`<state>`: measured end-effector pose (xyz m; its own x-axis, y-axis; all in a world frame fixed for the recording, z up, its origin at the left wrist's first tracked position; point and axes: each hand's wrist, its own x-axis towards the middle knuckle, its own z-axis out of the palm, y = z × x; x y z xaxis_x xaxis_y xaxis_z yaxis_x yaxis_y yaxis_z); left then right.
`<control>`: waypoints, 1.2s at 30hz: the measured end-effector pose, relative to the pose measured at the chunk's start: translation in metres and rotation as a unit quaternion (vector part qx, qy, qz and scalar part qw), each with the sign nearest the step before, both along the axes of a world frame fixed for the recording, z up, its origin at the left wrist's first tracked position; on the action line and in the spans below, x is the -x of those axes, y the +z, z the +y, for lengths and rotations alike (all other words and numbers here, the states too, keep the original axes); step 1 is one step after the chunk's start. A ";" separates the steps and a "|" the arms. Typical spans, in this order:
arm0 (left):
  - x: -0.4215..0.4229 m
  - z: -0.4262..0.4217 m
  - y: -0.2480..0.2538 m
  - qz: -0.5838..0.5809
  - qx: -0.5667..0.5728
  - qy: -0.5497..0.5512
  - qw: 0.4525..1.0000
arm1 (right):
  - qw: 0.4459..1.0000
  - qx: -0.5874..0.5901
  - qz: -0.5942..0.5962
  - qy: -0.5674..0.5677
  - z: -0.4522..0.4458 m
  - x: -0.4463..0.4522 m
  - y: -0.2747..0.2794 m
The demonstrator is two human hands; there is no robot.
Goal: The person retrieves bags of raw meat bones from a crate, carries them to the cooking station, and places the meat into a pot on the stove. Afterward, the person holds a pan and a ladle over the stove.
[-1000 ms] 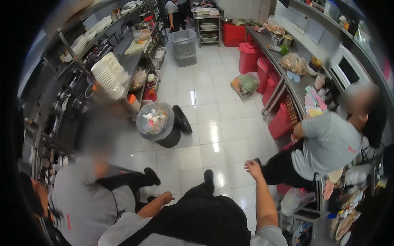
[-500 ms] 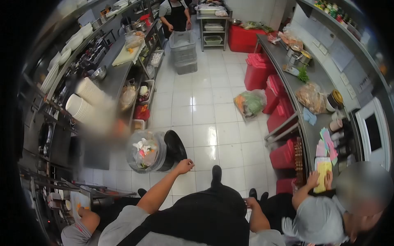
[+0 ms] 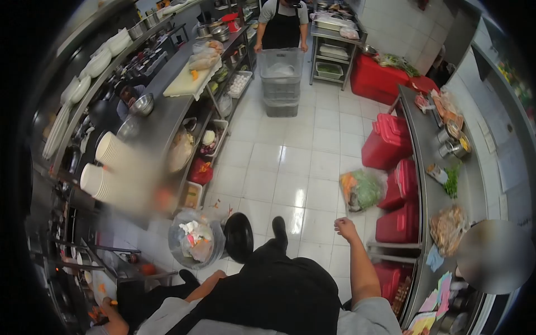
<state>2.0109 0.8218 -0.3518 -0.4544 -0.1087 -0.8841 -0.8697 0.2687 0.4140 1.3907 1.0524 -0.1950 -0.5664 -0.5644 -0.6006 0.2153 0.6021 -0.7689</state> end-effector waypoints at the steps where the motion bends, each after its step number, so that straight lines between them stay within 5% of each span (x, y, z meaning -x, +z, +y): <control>1: 0.021 -0.010 -0.010 -0.039 -0.039 0.036 0.998 | 1.000 0.001 0.000 0.015 -0.018 0.012 0.003; 3: 0.060 -0.018 -0.019 -0.119 -0.122 0.104 0.980 | 0.999 -0.006 -0.014 0.034 -0.036 0.028 0.009; 5: 0.125 -0.055 0.013 -0.095 -0.073 0.288 0.950 | 0.994 -0.053 -0.015 0.090 -0.030 0.048 -0.019; 6: 0.177 -0.101 0.017 -0.003 -0.009 0.062 0.998 | 0.991 -0.093 -0.054 0.074 -0.032 0.050 -0.014; 7: 0.216 -0.136 0.017 0.084 0.053 -0.170 0.980 | 0.988 -0.121 -0.066 0.064 -0.033 0.050 0.001; 8: 0.245 -0.164 0.012 0.164 0.106 -0.390 0.900 | 0.986 -0.137 -0.080 0.044 -0.030 0.054 -0.001; 10: 0.312 -0.220 0.033 0.129 0.160 -0.078 0.976 | 0.977 -0.171 -0.125 0.009 -0.002 0.060 -0.022; 11: 0.349 -0.246 0.064 0.173 0.209 0.037 0.962 | 0.972 -0.183 -0.149 -0.005 0.010 0.068 -0.039; 13: 0.415 -0.303 0.091 0.198 0.199 0.135 0.950 | 0.963 -0.201 -0.180 0.002 0.007 0.079 -0.038; 17: 0.520 -0.385 0.150 0.246 0.189 0.217 0.926 | 0.953 -0.215 -0.069 0.202 -0.022 0.116 -0.071; 20: 0.553 -0.406 0.144 0.216 0.198 0.226 0.929 | 0.796 -0.132 0.216 0.550 -0.044 0.197 -0.191; 23: 0.562 -0.404 0.135 0.168 0.158 0.254 0.939 | 0.767 -0.044 0.317 0.556 -0.145 0.294 -0.125; 25: 0.549 -0.391 0.120 0.137 0.145 0.209 0.957 | 0.708 -0.008 0.366 0.604 -0.209 0.370 -0.130; 26: 0.539 -0.391 0.099 0.132 0.158 0.149 0.967 | 0.807 -0.184 0.265 0.495 -0.243 0.387 -0.099; 28: 0.510 -0.389 0.059 0.208 0.271 -0.159 0.926 | 0.969 -0.125 0.075 0.199 -0.310 0.423 -0.046; 30: 0.497 -0.394 0.042 0.144 0.106 -0.064 0.982 | 0.999 -0.046 -0.017 0.017 -0.369 0.445 0.001; 34: 0.500 -0.410 0.078 0.053 0.046 0.109 0.992 | 0.999 -0.012 -0.008 0.030 -0.439 0.465 0.022; 36: 0.497 -0.440 0.040 0.072 0.048 0.116 0.990 | 0.996 -0.020 -0.035 0.074 -0.458 0.462 0.019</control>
